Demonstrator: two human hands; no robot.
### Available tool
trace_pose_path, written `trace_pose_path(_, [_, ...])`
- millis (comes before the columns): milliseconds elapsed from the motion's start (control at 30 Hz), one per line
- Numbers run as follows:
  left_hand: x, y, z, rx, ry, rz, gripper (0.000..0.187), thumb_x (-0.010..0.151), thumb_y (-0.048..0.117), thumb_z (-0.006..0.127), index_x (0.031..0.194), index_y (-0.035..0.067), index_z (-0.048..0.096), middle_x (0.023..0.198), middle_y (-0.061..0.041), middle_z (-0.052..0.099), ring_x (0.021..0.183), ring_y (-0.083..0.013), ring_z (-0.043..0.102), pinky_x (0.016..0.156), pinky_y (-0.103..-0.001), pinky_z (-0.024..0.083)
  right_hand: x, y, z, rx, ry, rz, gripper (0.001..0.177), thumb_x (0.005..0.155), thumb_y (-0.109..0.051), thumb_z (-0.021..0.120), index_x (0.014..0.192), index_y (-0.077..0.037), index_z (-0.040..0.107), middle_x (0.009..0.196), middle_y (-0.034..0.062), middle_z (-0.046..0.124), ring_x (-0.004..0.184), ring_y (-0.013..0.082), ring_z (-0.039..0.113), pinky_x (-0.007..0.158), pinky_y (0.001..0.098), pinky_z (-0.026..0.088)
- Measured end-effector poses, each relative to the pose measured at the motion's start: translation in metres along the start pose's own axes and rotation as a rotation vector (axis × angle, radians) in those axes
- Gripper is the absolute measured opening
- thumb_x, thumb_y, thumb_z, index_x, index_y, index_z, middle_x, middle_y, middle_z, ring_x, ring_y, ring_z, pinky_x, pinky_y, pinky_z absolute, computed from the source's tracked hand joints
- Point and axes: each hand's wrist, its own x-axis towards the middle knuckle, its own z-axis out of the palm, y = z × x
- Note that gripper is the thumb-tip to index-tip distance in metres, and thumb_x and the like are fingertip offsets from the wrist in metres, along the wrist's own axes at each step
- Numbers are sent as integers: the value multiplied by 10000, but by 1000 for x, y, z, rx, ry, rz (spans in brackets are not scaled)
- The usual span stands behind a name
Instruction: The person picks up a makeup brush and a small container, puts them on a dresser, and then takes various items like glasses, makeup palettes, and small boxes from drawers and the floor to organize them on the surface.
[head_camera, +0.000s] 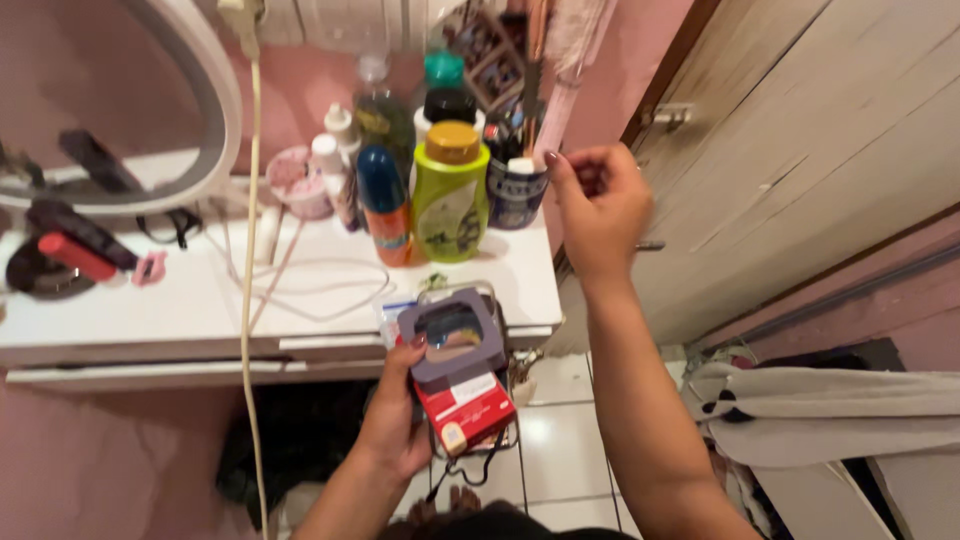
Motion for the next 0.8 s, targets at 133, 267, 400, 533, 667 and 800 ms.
trace_pose_path(133, [-4,0,-8,-15,-76,14,537,912,375,623,1278,-16,590,1159,-168,705,1047,-281,703,952,-432,570,-64,-12,-21,291,-135,251,158,1011,-93,748,1076,-4,635,952,34,692,857,116,650,789,242,537])
trace_pose_path(267, [-13,0,-9,0,-54,-11,536,923,384,630,1291,-3,587,1163,-167,700,1050,-285,696,950,-443,572,-105,-43,-36,381,-498,294,398,940,-175,766,1277,-32,609,1338,102,606,1262,181,574,1090,339,472])
trace_pose_path(400, [-21,-1,-13,0,-54,-35,557,893,373,650,1320,25,564,1206,-159,691,1081,-291,695,961,-466,573,-111,-62,-42,176,-921,62,677,773,-223,859,1380,-59,607,1577,146,463,1511,270,420,1239,423,324])
trace_pose_path(533, [-27,-6,-25,-40,-69,-80,577,893,368,676,1353,47,540,1237,-156,668,1107,-281,687,986,-465,562,-116,-59,-39,67,-1037,-22,596,754,-221,885,1298,-75,689,1603,170,472,1505,318,462,1221,425,369])
trace_pose_path(667, [-28,-9,-36,-63,-144,-44,659,927,453,689,1385,8,524,1277,-167,654,1141,-276,679,1005,-455,557,-125,-46,-35,18,-1015,-56,391,806,-214,873,1145,-84,730,1580,175,532,1435,331,570,1172,402,452])
trace_pose_path(800, [-25,-11,-43,-69,-97,-3,653,943,471,675,1396,28,513,1281,-138,654,1172,-249,665,1027,-429,546,-138,-30,-33,107,-933,71,305,897,-253,802,1078,-48,667,1541,218,566,1376,296,616,1132,378,472])
